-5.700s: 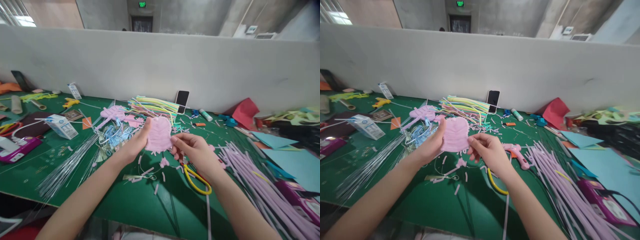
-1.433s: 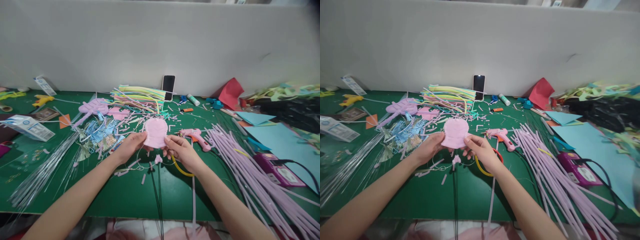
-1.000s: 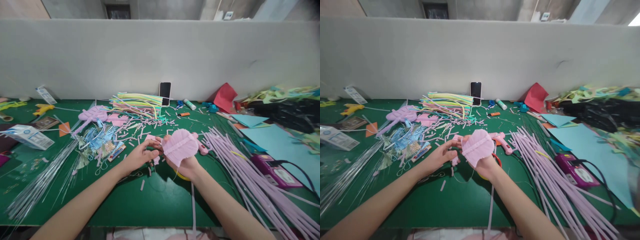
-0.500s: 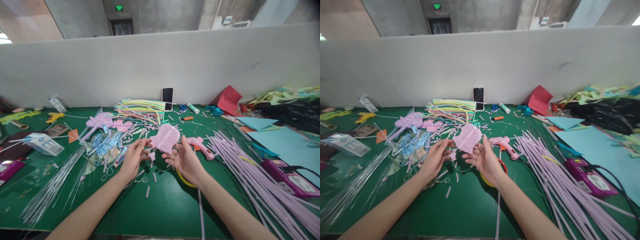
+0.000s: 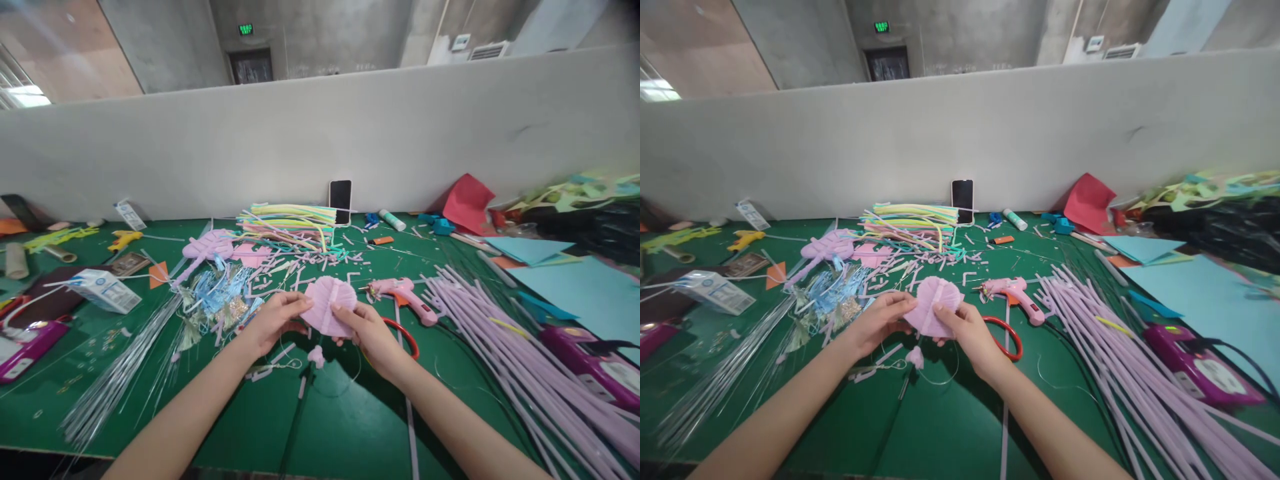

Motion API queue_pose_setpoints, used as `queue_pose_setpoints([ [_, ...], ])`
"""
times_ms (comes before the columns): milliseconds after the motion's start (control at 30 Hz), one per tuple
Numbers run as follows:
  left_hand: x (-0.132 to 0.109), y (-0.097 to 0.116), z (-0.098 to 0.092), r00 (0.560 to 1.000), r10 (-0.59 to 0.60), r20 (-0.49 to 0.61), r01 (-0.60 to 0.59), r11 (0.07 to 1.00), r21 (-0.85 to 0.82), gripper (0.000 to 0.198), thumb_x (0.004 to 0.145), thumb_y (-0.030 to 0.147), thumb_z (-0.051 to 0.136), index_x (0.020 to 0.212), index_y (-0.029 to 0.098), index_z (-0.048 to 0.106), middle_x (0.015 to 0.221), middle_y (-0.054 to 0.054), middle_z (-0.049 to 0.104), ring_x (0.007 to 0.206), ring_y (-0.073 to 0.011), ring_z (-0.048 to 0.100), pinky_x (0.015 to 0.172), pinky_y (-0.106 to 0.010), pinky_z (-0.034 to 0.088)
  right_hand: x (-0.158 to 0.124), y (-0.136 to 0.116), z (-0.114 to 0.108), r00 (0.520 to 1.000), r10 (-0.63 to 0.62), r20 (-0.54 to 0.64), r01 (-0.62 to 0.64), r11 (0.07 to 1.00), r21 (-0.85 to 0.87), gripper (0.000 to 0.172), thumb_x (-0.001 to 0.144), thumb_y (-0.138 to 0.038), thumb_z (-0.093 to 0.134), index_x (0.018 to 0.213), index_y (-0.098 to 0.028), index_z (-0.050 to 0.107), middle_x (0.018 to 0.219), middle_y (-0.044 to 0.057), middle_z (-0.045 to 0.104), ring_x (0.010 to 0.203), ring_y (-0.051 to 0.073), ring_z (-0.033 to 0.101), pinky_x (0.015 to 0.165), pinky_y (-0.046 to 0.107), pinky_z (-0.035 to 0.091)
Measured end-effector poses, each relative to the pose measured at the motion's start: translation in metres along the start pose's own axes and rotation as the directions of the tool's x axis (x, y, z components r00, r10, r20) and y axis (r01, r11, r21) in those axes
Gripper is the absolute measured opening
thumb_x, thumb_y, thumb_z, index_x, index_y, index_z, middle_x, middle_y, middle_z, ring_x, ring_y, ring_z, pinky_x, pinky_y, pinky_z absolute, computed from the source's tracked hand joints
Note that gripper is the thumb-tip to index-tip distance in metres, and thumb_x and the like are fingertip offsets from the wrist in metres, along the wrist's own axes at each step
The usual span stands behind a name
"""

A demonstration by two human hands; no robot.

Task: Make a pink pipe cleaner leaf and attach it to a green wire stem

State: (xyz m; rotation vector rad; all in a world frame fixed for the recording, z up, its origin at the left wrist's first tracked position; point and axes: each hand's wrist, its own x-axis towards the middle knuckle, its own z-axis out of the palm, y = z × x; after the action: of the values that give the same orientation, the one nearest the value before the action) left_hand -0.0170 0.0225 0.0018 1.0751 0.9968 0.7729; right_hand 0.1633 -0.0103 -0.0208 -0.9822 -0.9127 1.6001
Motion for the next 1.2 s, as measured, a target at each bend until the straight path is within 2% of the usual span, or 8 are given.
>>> queue_pose_setpoints([
  [300,0.001,0.009,-0.012,0.993,0.101,-0.059,-0.080,0.955,0.286,0.028,0.067,0.042,0.078,0.072,0.016,0.070,0.071,-0.004,0.066,0.071,-0.0199,0.064,0.062,-0.029,0.053,-0.001,0.003,-0.003,0.999,0.017,0.029,-0.016,0.999,-0.043,0.035,0.070,-0.048,0.076,0.077,-0.015,0.068,0.064,0.000,0.064,0.052,0.011,0.055,0.049,0.024,0.046],
  [367,0.003,0.026,-0.037,0.957,0.204,-0.208,-0.107,0.910,0.401,0.024,0.073,0.041,0.074,0.078,0.017,0.071,0.087,-0.007,0.070,0.090,-0.0247,0.064,0.070,-0.030,0.053,-0.002,0.002,-0.003,0.999,0.023,0.031,-0.021,0.999,-0.041,0.034,0.073,-0.047,0.075,0.082,-0.016,0.068,0.069,0.000,0.066,0.054,0.011,0.057,0.050,0.024,0.046],
  [500,0.010,0.061,-0.115,0.787,0.339,-0.515,-0.004,0.838,0.546,0.031,0.086,0.031,0.065,0.112,0.016,0.062,0.120,-0.010,0.061,0.107,-0.0266,0.059,0.084,-0.041,0.053,-0.005,-0.003,-0.002,0.999,0.021,0.030,-0.020,1.000,-0.020,0.031,0.067,-0.039,0.081,0.085,-0.017,0.068,0.074,0.000,0.068,0.061,0.011,0.059,0.056,0.022,0.046],
  [600,0.018,0.071,-0.165,0.692,0.342,-0.636,0.116,0.816,0.566,0.034,0.091,0.032,0.058,0.122,0.018,0.056,0.123,-0.010,0.059,0.103,-0.0231,0.061,0.085,-0.043,0.053,-0.007,-0.006,0.000,0.998,0.035,0.044,-0.034,0.999,-0.011,0.031,0.063,-0.035,0.084,0.081,-0.016,0.069,0.073,0.001,0.068,0.063,0.012,0.060,0.059,0.023,0.046],
  [733,0.030,0.069,-0.196,0.644,0.331,-0.690,0.186,0.807,0.561,0.034,0.091,0.035,0.057,0.119,0.015,0.059,0.120,-0.007,0.060,0.104,-0.0271,0.061,0.085,-0.043,0.053,-0.007,-0.005,-0.002,0.997,0.046,0.064,-0.046,0.999,0.008,0.032,0.062,-0.037,0.085,0.082,-0.015,0.070,0.072,0.001,0.067,0.062,0.011,0.059,0.060,0.025,0.047],
  [967,0.019,0.063,-0.192,0.615,0.371,-0.696,0.094,0.842,0.531,0.035,0.090,0.035,0.059,0.119,0.015,0.058,0.120,-0.008,0.060,0.103,-0.0263,0.061,0.084,-0.044,0.054,-0.006,-0.006,-0.002,0.994,0.053,0.092,-0.057,0.997,0.049,0.034,0.064,-0.038,0.084,0.087,-0.016,0.071,0.074,0.000,0.066,0.062,0.009,0.058,0.059,0.022,0.047],
  [1033,0.013,0.060,-0.177,0.608,0.400,-0.686,0.017,0.857,0.515,0.028,0.091,0.034,0.058,0.110,0.013,0.060,0.104,-0.006,0.064,0.084,-0.0187,0.064,0.071,-0.035,0.055,-0.007,-0.008,-0.001,0.994,0.053,0.093,-0.058,0.997,0.059,0.032,0.065,-0.037,0.084,0.086,-0.016,0.071,0.073,0.000,0.066,0.061,0.009,0.059,0.059,0.022,0.047],
  [1200,0.008,0.050,-0.118,0.603,0.502,-0.620,-0.302,0.863,0.405,0.020,0.085,0.034,0.063,0.095,0.022,0.051,0.054,0.010,0.045,0.040,-0.0062,0.038,0.037,-0.016,0.027,-0.008,-0.014,-0.003,0.996,-0.012,0.085,0.003,0.994,0.106,0.027,0.066,-0.034,0.084,0.082,-0.018,0.070,0.071,0.000,0.068,0.062,0.009,0.061,0.060,0.021,0.048],
])
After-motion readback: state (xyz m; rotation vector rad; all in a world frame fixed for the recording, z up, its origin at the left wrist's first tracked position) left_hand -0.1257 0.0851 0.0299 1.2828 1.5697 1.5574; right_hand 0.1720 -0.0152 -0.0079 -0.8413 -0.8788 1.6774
